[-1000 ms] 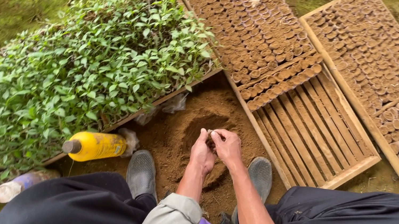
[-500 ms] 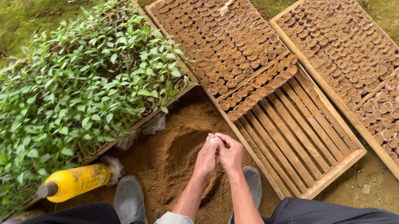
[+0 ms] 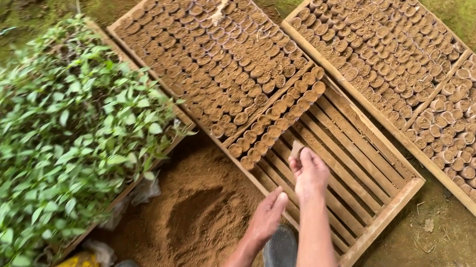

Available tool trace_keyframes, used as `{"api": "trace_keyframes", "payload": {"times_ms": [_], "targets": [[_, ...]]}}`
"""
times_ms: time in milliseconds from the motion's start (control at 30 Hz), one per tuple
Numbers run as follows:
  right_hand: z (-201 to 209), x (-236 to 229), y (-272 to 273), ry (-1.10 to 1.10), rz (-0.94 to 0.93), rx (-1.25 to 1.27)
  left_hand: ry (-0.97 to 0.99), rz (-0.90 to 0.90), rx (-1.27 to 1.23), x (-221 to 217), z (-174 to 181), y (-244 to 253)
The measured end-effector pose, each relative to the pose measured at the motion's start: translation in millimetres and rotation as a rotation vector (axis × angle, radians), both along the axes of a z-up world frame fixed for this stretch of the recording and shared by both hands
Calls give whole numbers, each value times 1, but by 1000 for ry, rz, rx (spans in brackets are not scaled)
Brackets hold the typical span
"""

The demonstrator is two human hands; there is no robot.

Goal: Filling small paper tubes with soil and planting seeds into them before arranging them in a wooden tray.

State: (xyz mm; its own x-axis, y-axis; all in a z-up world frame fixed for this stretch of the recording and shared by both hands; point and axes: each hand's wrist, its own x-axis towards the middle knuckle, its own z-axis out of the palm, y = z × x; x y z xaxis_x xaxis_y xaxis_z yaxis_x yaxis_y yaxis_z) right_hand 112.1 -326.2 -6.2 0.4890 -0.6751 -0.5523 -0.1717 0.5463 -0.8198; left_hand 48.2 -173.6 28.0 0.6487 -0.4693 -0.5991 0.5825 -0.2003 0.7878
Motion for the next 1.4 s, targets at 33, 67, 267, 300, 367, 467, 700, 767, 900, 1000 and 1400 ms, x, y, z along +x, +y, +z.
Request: {"api": "trace_keyframes", "payload": {"times_ms": [33, 67, 267, 300, 367, 467, 700, 767, 900, 1000, 1400], "targets": [[21, 18, -14, 7, -9, 1, 7, -9, 1, 7, 13, -8], [41, 35, -28, 37, 26, 51, 75, -26, 33, 14, 25, -14], [43, 126, -100, 166, -25, -69, 214, -88, 26, 37, 33, -33], [36, 138, -110, 181, -32, -104, 228, -92, 10, 40, 34, -34], [23, 151, -123, 196, 8, -139, 246, -102, -1, 42, 24, -32], [23, 164, -123, 192, 78, -180, 266, -107, -14, 41, 15, -28], [-9, 168, -130, 144, 60, -323, 294, -111, -10, 48, 11, -27], [-10, 170, -128, 193, 49, -338, 277, -134, 19, 50, 10, -27], [-13, 172, -120, 200, -16, -415, 185, -70, -14, 41, -9, -25], [-13, 177, -110, 294, -114, -415, 171, -99, 33, 34, -17, -21], [-29, 180, -113, 309, -95, -481, 146, -120, -6, 35, -15, -14]]}}
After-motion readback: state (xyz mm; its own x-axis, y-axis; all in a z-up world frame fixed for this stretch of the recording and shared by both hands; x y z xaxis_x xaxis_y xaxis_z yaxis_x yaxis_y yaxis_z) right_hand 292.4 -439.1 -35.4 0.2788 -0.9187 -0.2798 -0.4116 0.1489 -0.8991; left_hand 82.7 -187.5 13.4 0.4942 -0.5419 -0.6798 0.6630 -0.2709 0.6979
